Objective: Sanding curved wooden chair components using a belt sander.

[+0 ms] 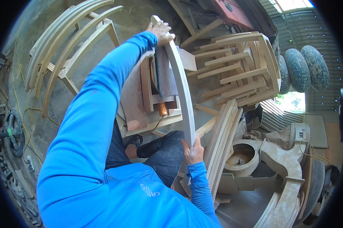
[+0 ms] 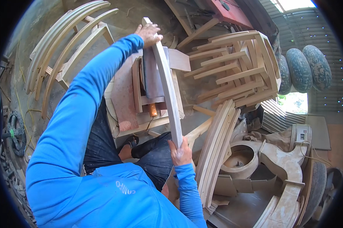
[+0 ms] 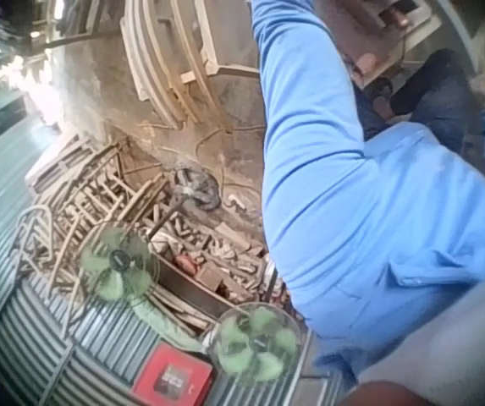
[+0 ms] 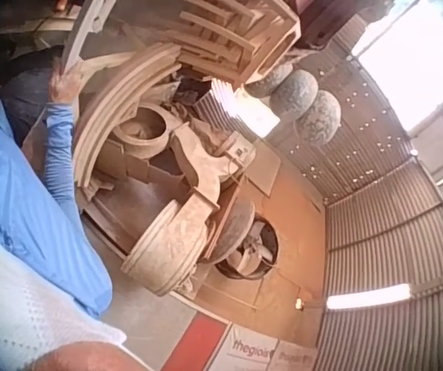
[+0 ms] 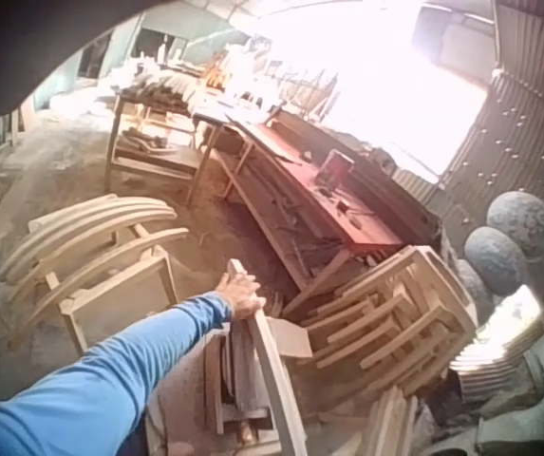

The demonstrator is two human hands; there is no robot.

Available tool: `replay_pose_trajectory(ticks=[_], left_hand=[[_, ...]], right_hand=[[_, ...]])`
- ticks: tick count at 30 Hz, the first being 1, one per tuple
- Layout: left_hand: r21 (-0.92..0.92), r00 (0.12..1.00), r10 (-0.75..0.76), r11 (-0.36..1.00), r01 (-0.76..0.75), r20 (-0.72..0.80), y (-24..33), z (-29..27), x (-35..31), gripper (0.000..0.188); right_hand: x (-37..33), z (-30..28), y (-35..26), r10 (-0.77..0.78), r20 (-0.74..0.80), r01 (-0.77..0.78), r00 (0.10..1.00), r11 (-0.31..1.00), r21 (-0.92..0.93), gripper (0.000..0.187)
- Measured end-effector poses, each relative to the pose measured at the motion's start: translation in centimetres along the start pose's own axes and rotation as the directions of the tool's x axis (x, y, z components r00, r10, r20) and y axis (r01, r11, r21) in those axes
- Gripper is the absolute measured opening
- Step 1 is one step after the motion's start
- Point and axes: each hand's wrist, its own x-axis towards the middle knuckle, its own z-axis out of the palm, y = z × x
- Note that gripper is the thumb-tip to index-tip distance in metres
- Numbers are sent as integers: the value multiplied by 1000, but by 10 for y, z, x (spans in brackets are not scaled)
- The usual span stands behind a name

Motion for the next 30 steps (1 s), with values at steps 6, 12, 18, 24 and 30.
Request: replay_pose_trajectory(ticks=[6, 12, 18, 24, 30], left_hand=[[12, 991, 98, 995, -98, -90, 96, 0, -121, 75], [-53, 985, 157, 986, -161, -70, 158, -7, -217, 77], [-207, 987, 150, 965, -160, -65, 216, -3, -284, 75], [-368, 995, 91, 925, -97, -32, 246, -36, -283, 74], [-529, 997, 51, 845, -78, -66, 242, -40, -246, 72]], right_hand=[[-115, -36, 64, 44, 7, -44, 999, 999, -8, 44], [-226, -61, 96, 191, 32, -188, 981, 980, -66, 40], [-298, -157, 89, 299, 76, -268, 951, 924, -271, 43], [-251, -335, -49, 393, 142, -295, 909, 845, -447, 42], [-189, -427, -101, 470, 169, -352, 867, 815, -460, 55]])
